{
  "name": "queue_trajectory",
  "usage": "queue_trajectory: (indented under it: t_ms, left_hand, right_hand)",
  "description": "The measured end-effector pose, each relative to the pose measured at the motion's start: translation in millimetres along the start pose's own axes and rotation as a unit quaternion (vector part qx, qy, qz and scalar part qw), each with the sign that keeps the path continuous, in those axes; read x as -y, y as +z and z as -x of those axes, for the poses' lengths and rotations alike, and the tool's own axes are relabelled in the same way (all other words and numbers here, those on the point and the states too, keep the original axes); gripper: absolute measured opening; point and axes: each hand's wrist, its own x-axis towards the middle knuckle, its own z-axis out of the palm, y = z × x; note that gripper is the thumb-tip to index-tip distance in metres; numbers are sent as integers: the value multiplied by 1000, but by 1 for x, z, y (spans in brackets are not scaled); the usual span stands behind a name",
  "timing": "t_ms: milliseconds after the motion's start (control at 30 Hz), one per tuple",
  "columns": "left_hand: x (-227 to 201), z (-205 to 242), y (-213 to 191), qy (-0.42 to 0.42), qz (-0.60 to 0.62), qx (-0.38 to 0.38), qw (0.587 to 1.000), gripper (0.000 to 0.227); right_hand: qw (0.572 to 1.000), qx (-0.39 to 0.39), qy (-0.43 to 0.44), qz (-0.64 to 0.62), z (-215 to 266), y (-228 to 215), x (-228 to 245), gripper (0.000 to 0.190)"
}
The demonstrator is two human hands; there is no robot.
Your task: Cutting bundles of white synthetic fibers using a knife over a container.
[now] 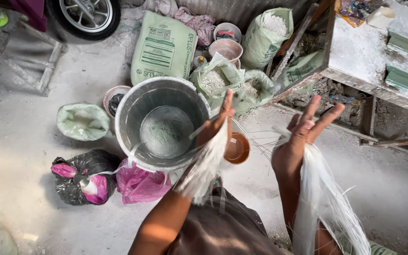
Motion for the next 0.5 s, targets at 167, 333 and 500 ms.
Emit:
queue_trajectory:
  t_ms: [167, 333, 500]
  left_hand:
    - [19, -23, -38, -106, -68, -2, 992, 51]
    - [60, -9, -27, -101, 38, 34, 994, 47]
    - [4, -18, -60, -238, 330, 148, 902, 56]
  right_hand:
    - [999, -17, -34, 17, 1, -6, 13, 68]
    - [999, 8, -25, -37, -2, -11, 5, 67]
    - [996, 28, -6, -80, -8, -8, 6, 59]
